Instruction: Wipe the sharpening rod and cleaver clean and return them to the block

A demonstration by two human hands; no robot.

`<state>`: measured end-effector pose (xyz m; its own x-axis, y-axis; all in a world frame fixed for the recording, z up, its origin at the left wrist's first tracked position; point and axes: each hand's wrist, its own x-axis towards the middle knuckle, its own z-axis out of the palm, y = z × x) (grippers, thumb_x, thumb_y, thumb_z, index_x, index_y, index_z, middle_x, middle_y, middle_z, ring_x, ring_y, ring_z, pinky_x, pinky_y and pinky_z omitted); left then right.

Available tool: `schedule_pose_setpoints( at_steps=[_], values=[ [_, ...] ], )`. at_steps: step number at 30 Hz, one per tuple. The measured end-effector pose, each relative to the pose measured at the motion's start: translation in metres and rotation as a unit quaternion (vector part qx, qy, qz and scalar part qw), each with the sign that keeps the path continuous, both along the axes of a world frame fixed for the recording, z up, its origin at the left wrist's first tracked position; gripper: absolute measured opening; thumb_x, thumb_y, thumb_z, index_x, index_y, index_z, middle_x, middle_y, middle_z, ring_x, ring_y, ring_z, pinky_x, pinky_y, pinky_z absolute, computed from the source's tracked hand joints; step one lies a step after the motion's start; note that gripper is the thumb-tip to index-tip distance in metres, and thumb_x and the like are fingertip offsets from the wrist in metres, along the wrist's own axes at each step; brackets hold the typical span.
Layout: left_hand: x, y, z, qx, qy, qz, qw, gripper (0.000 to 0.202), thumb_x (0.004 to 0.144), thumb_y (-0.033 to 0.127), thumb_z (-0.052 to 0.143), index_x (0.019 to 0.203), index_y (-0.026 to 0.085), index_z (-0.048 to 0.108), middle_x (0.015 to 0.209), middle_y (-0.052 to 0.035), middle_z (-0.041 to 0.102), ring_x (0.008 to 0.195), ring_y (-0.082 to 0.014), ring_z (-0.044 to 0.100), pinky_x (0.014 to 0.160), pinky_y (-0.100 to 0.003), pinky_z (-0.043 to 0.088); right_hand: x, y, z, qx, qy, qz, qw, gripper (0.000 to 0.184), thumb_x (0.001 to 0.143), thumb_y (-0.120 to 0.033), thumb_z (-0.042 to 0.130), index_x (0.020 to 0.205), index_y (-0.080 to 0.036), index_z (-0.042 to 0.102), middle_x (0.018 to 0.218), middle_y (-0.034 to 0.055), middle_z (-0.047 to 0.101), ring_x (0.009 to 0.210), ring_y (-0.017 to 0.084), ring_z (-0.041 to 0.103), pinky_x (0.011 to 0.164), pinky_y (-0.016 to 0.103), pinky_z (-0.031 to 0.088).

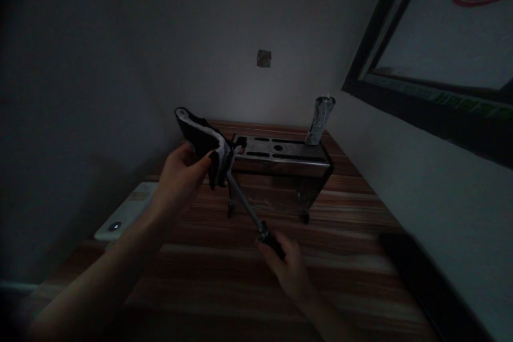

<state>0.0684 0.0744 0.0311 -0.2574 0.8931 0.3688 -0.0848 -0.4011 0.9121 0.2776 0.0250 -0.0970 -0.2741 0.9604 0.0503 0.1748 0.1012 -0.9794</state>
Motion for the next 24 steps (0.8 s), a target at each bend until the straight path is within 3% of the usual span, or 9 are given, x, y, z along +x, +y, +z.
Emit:
schedule_pose_setpoints(
  at_steps=[14, 18, 24],
  values=[
    [0.052, -0.021, -0.031, -0.083, 0.085, -0.13, 0.984, 0.026, 0.066, 0.026, 0.072, 0.089, 0.016, 0.064, 0.086, -0.0025, 0.069, 0.079, -0.0176, 0.063, 0.069, -0.026, 0.05, 0.001, -0.001, 0.013, 0.031, 0.028, -0.027, 0.999, 0.039, 0.081, -0.05, 0.052, 0.084, -0.012, 0.06, 0.047, -0.0058, 0.041, 0.038, 0.008, 0.036, 0.037, 0.02, 0.029],
    [0.058, -0.025, -0.039, -0.09, 0.126, -0.139, 0.978, 0.03, 0.066, 0.025, 0.074, 0.092, 0.017, 0.064, 0.088, -0.0031, 0.07, 0.082, -0.0185, 0.063, 0.073, -0.027, 0.049, 0.002, -0.001, 0.013, 0.059, 0.022, -0.052, 0.997, 0.035, 0.08, -0.049, 0.053, 0.071, -0.016, 0.056, 0.044, -0.0055, 0.042, 0.037, 0.008, 0.038, 0.036, 0.02, 0.029],
    [0.06, -0.027, -0.039, -0.078, 0.146, -0.135, 0.977, 0.034, 0.065, 0.021, 0.074, 0.097, 0.017, 0.063, 0.095, -0.0045, 0.07, 0.089, -0.0202, 0.064, 0.079, -0.029, 0.049, 0.003, -0.002, 0.009, 0.051, 0.027, -0.062, 0.996, 0.032, 0.079, -0.047, 0.055, 0.065, -0.018, 0.053, 0.044, -0.0051, 0.044, 0.037, 0.008, 0.04, 0.036, 0.02, 0.031]
  ],
)
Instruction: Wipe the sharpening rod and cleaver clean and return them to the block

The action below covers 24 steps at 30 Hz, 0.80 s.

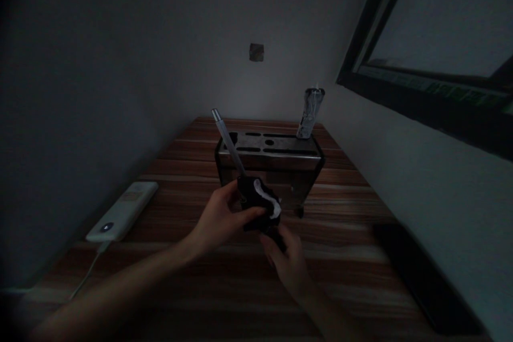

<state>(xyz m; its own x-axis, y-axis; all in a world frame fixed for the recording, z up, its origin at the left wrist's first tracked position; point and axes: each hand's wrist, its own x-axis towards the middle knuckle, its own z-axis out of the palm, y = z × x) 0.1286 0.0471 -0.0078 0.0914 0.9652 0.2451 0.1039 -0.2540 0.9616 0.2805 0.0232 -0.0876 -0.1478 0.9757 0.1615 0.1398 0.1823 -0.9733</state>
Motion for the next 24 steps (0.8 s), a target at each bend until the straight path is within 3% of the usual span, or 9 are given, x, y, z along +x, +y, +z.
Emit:
schedule_pose_setpoints(
  at_steps=[9, 15, 24],
  values=[
    [0.01, -0.005, -0.017, -0.014, -0.034, -0.024, 0.999, 0.035, 0.067, 0.019, 0.072, 0.101, 0.018, 0.059, 0.099, -0.0051, 0.069, 0.092, -0.0199, 0.064, 0.081, -0.03, 0.051, 0.0, 0.002, 0.001, -0.013, -0.005, -0.034, 0.999, 0.032, 0.072, -0.046, 0.059, 0.056, -0.019, 0.051, 0.039, -0.0056, 0.039, 0.035, 0.008, 0.036, 0.034, 0.02, 0.029],
    [0.012, -0.006, -0.014, -0.021, -0.037, -0.013, 0.999, 0.033, 0.067, 0.017, 0.071, 0.099, 0.018, 0.06, 0.097, -0.0055, 0.07, 0.09, -0.0206, 0.065, 0.079, -0.03, 0.052, 0.004, 0.003, -0.007, -0.012, 0.004, -0.049, 0.999, 0.029, 0.073, -0.045, 0.061, 0.065, -0.018, 0.057, 0.043, -0.005, 0.042, 0.037, 0.009, 0.038, 0.035, 0.02, 0.031],
    [0.006, -0.003, -0.009, 0.012, 0.01, 0.015, 1.0, 0.033, 0.065, 0.02, 0.074, 0.096, 0.02, 0.064, 0.093, -0.0028, 0.071, 0.087, -0.0204, 0.064, 0.078, -0.03, 0.05, 0.0, 0.003, -0.002, 0.029, -0.013, -0.054, 0.998, 0.022, 0.075, -0.038, 0.059, 0.067, -0.017, 0.057, 0.045, -0.0051, 0.042, 0.038, 0.008, 0.037, 0.036, 0.02, 0.029]
  ],
)
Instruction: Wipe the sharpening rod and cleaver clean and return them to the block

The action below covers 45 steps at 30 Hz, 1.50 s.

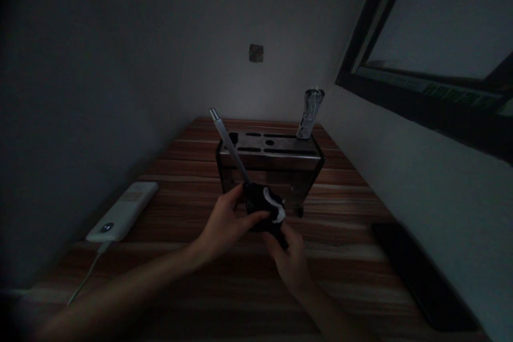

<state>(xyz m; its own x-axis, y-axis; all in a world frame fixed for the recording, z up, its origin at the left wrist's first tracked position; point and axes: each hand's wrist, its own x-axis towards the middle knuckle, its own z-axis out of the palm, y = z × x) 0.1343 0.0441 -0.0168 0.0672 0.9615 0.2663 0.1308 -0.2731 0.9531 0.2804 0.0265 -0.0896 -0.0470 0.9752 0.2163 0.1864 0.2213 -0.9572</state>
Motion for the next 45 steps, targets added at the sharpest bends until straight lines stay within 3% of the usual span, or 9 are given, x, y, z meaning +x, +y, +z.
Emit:
schedule_pose_setpoints(
  at_steps=[9, 19, 27, 45],
  values=[
    [-0.008, 0.005, 0.01, 0.012, 0.007, 0.009, 1.0, 0.031, 0.065, 0.019, 0.074, 0.094, 0.018, 0.065, 0.09, -0.0015, 0.071, 0.084, -0.0184, 0.064, 0.076, -0.028, 0.049, -0.004, -0.001, 0.003, 0.016, -0.016, 0.006, 1.0, 0.022, 0.077, -0.037, 0.057, 0.069, -0.016, 0.059, 0.046, -0.0052, 0.041, 0.04, 0.009, 0.036, 0.037, 0.019, 0.029],
    [-0.029, 0.009, 0.036, 0.038, -0.058, 0.048, 0.996, 0.028, 0.065, 0.023, 0.073, 0.09, 0.016, 0.064, 0.088, -0.002, 0.07, 0.082, -0.018, 0.065, 0.073, -0.025, 0.05, -0.002, 0.0, -0.004, 0.005, -0.033, 0.046, 0.998, 0.025, 0.081, -0.038, 0.056, 0.084, -0.015, 0.064, 0.05, -0.0048, 0.043, 0.042, 0.008, 0.037, 0.04, 0.02, 0.03],
    [-0.042, 0.011, 0.053, 0.078, -0.075, 0.088, 0.99, 0.025, 0.063, 0.023, 0.073, 0.085, 0.015, 0.065, 0.083, -0.0017, 0.071, 0.078, -0.0175, 0.065, 0.069, -0.025, 0.051, -0.003, 0.0, -0.005, 0.015, -0.044, 0.04, 0.998, 0.025, 0.079, -0.039, 0.058, 0.083, -0.015, 0.065, 0.047, -0.0047, 0.043, 0.04, 0.009, 0.037, 0.038, 0.02, 0.029],
    [-0.084, 0.024, 0.065, 0.139, -0.161, 0.166, 0.963, 0.031, 0.06, 0.038, 0.077, 0.079, 0.015, 0.067, 0.081, -0.0033, 0.071, 0.076, -0.0181, 0.066, 0.067, -0.025, 0.051, -0.006, -0.001, -0.005, 0.005, -0.067, 0.056, 0.996, 0.027, 0.075, -0.039, 0.06, 0.081, -0.014, 0.068, 0.05, -0.0017, 0.049, 0.042, 0.01, 0.042, 0.037, 0.02, 0.033]
  ],
)
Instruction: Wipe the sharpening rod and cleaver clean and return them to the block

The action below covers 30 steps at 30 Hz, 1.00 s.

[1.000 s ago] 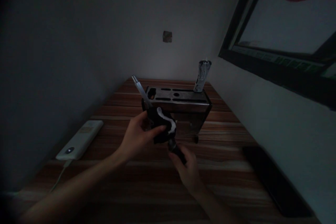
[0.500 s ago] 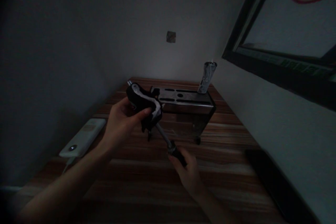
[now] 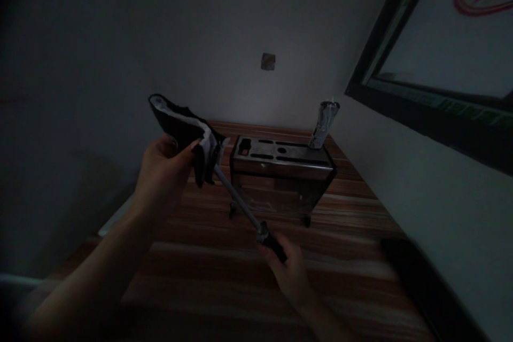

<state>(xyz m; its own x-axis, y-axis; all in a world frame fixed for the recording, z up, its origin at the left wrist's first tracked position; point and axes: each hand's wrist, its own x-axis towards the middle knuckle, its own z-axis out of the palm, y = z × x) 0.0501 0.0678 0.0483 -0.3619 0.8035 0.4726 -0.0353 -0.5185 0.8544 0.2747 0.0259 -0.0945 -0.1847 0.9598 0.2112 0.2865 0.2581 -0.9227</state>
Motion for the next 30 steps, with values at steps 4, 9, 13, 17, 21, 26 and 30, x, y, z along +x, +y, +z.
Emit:
schedule_pose_setpoints(
  at_steps=[4, 9, 13, 17, 21, 26, 30],
  values=[
    [-0.003, 0.0, 0.002, 0.0, -0.016, -0.002, 1.0, 0.028, 0.061, 0.036, 0.077, 0.077, 0.015, 0.066, 0.08, -0.0029, 0.071, 0.077, -0.0184, 0.066, 0.068, -0.025, 0.052, 0.001, 0.0, -0.002, 0.0, -0.007, -0.006, 1.0, 0.028, 0.075, -0.04, 0.06, 0.081, -0.014, 0.068, 0.049, -0.0015, 0.05, 0.041, 0.011, 0.043, 0.037, 0.02, 0.033],
    [-0.002, 0.003, -0.001, 0.002, -0.036, -0.016, 0.999, 0.024, 0.062, 0.034, 0.076, 0.074, 0.016, 0.067, 0.074, -0.0009, 0.07, 0.072, -0.0173, 0.066, 0.065, -0.025, 0.052, 0.001, 0.001, -0.005, 0.006, -0.007, -0.006, 1.0, 0.028, 0.075, -0.041, 0.061, 0.08, -0.015, 0.068, 0.046, -0.0025, 0.048, 0.041, 0.011, 0.043, 0.037, 0.02, 0.033],
    [0.0, 0.004, -0.004, -0.001, -0.041, -0.041, 0.998, 0.023, 0.063, 0.033, 0.076, 0.078, 0.017, 0.068, 0.079, -0.0014, 0.071, 0.076, -0.0174, 0.067, 0.07, -0.026, 0.053, 0.002, 0.001, -0.004, 0.008, -0.005, -0.013, 1.0, 0.029, 0.075, -0.042, 0.061, 0.08, -0.015, 0.068, 0.046, -0.0021, 0.05, 0.042, 0.012, 0.046, 0.038, 0.021, 0.037],
    [0.002, 0.004, -0.005, -0.016, -0.037, -0.059, 0.997, 0.026, 0.064, 0.033, 0.076, 0.083, 0.018, 0.068, 0.086, -0.0025, 0.072, 0.082, -0.0183, 0.067, 0.074, -0.027, 0.053, 0.002, 0.001, -0.003, 0.004, -0.002, -0.011, 1.0, 0.029, 0.075, -0.043, 0.061, 0.08, -0.015, 0.068, 0.046, -0.0018, 0.051, 0.044, 0.013, 0.049, 0.041, 0.022, 0.039],
    [0.003, 0.005, -0.007, -0.018, -0.036, -0.063, 0.997, 0.028, 0.064, 0.034, 0.075, 0.085, 0.017, 0.068, 0.088, -0.0038, 0.072, 0.085, -0.0188, 0.067, 0.075, -0.028, 0.053, 0.002, 0.0, -0.003, 0.0, 0.005, 0.0, 1.0, 0.029, 0.076, -0.041, 0.06, 0.08, -0.014, 0.068, 0.047, -0.0021, 0.05, 0.041, 0.011, 0.045, 0.039, 0.021, 0.037],
    [0.008, 0.005, -0.011, -0.017, -0.04, -0.073, 0.996, 0.027, 0.063, 0.034, 0.076, 0.082, 0.017, 0.067, 0.084, -0.0022, 0.072, 0.079, -0.0167, 0.067, 0.071, -0.026, 0.053, 0.002, 0.0, -0.003, -0.006, 0.011, -0.001, 1.0, 0.026, 0.075, -0.04, 0.06, 0.08, -0.015, 0.067, 0.045, -0.0033, 0.047, 0.039, 0.01, 0.041, 0.036, 0.021, 0.033],
    [0.017, 0.002, -0.013, -0.037, -0.031, -0.082, 0.995, 0.029, 0.061, 0.034, 0.077, 0.082, 0.016, 0.067, 0.082, -0.002, 0.071, 0.076, -0.0159, 0.066, 0.068, -0.024, 0.052, 0.003, 0.0, -0.002, -0.007, 0.011, 0.002, 1.0, 0.027, 0.076, -0.04, 0.059, 0.08, -0.015, 0.068, 0.045, -0.0036, 0.046, 0.039, 0.01, 0.04, 0.037, 0.021, 0.033]
  ],
)
